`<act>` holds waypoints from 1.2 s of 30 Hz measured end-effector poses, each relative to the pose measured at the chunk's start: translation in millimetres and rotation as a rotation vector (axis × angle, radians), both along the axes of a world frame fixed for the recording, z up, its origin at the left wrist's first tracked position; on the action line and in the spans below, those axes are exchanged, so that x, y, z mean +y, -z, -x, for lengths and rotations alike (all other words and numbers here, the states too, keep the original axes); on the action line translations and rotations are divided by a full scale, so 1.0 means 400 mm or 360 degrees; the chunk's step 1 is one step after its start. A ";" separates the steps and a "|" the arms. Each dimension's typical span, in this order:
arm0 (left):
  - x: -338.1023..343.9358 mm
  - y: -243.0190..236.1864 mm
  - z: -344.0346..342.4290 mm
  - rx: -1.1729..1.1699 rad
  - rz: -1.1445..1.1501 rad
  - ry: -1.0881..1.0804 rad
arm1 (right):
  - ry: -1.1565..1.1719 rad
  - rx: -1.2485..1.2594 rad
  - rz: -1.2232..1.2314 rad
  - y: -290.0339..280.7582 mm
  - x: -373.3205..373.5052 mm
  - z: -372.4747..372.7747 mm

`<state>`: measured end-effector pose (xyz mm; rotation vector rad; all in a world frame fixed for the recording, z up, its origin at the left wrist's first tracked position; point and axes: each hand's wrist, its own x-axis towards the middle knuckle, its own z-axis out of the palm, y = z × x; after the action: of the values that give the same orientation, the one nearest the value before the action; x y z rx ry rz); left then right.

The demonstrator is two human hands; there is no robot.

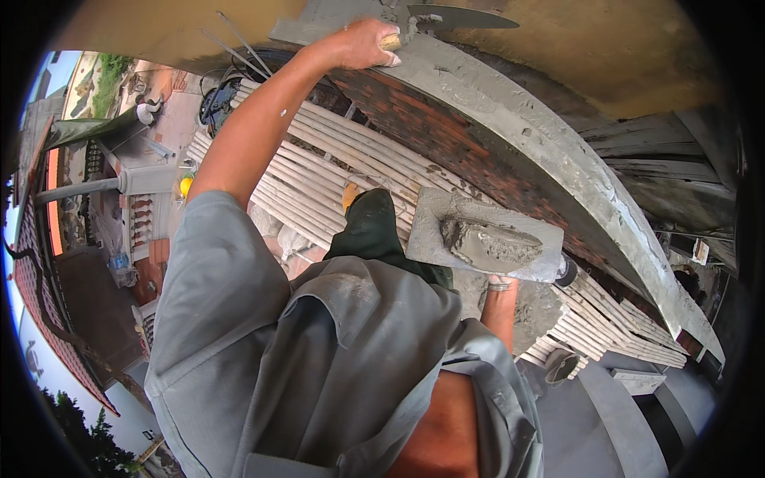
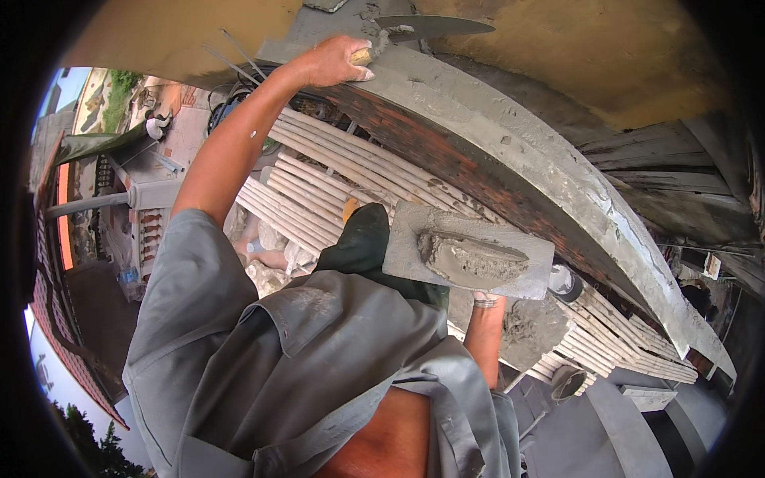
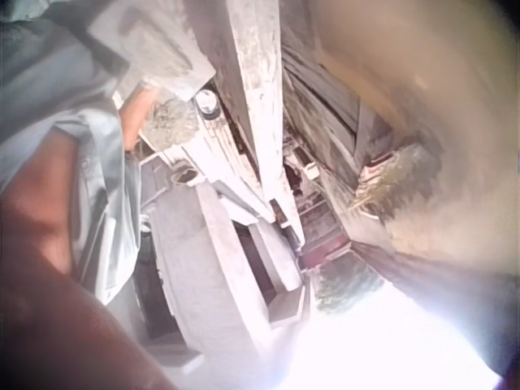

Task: The person applies wet cement to a curved wall section using a trowel and a straightedge. They repeatedly scoop cement from a nearby pile, spread it along the wall, and smooth the surface with the straightedge to create an even finish.

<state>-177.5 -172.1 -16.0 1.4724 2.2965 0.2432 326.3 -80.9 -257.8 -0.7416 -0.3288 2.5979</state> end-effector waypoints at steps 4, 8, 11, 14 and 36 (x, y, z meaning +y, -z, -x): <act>0.003 -0.021 0.008 -0.0045 0.0047 0.0105 | 0.0042 0.0037 0.0009 0.002 -0.064 0.080; 0.019 -0.018 0.034 -0.0074 0.0044 0.0297 | 0.0177 0.0060 -0.0015 0.017 -0.129 0.195; 0.026 -0.014 0.066 -0.0112 -0.0036 0.0545 | 0.0316 0.0059 -0.0042 0.024 -0.191 0.307; 0.033 -0.016 0.100 -0.0164 -0.0037 0.0727 | 0.0449 0.0011 -0.0081 0.004 -0.264 0.416; 0.062 -0.037 0.096 -0.0190 0.0108 0.0753 | 0.0681 -0.0160 -0.0048 -0.048 -0.232 0.706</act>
<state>-215.9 -147.3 -1.1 1.8535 1.7809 0.1102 44.1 -173.6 -238.7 -0.8312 -0.2104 2.1553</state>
